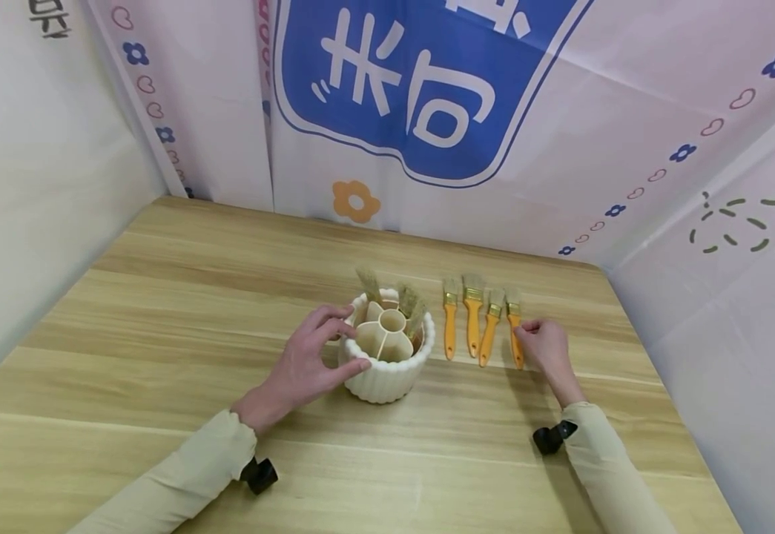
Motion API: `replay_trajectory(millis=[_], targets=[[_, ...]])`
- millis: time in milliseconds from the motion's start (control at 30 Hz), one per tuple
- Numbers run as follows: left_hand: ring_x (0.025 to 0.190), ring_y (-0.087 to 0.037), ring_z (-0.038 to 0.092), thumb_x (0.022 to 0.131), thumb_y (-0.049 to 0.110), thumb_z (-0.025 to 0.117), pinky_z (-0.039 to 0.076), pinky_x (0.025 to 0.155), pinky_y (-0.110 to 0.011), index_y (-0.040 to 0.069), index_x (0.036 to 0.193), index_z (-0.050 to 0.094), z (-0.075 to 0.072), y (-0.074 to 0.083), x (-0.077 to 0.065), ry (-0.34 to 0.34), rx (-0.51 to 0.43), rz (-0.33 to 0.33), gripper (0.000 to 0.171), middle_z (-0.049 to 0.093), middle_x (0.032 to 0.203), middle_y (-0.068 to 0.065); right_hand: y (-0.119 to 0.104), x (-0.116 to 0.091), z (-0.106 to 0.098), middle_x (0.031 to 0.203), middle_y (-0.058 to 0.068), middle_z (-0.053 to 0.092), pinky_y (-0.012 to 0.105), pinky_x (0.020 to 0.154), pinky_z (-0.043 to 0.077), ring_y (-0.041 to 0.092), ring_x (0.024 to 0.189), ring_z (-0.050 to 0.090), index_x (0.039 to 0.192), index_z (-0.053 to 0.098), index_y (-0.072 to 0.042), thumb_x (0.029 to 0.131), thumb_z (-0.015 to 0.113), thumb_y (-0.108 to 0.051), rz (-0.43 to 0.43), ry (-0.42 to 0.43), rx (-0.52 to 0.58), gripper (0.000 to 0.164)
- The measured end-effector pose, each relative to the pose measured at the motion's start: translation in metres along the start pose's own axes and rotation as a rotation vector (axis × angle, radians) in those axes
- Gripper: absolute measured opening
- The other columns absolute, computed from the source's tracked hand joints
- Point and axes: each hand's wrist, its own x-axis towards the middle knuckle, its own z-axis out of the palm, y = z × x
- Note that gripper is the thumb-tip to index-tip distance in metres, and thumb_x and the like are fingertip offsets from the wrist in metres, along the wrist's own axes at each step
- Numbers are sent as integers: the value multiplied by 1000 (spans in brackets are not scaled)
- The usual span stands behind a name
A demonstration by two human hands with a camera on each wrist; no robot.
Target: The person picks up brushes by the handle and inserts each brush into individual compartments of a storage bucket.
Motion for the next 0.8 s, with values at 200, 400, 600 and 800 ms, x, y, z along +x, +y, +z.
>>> replay_trajectory(millis=[200,400,600,800], targets=[[109,-26,57,69,28,81,58,79,-31,7,93,63,0,0,-1,0,-2,-12,37,57,118,-12,-3,12,1,89,21,70,25,58,47,25,71,62,89,70,6,85,59,-21,18,-18,-96,29],[110,-26,57,69,28,81,58,79,-32,7,93,63,1,0,-1,-2,-12,-12,37,58,117,-12,0,21,5,84,18,71,21,54,43,21,67,59,85,72,4,84,60,-22,37,-41,-145,29],[109,-26,57,68,27,82,58,79,-35,7,93,63,0,0,-1,-4,-11,-19,37,58,117,-12,1,27,7,61,3,60,21,51,38,18,60,51,64,67,-3,82,59,-23,45,-71,-176,27],[109,-26,57,68,27,82,58,78,-35,8,92,63,0,0,-1,0,-7,-22,36,58,117,-11,-3,33,7,46,-7,39,21,45,32,11,47,39,50,47,-12,83,59,-22,120,-139,-184,36]])
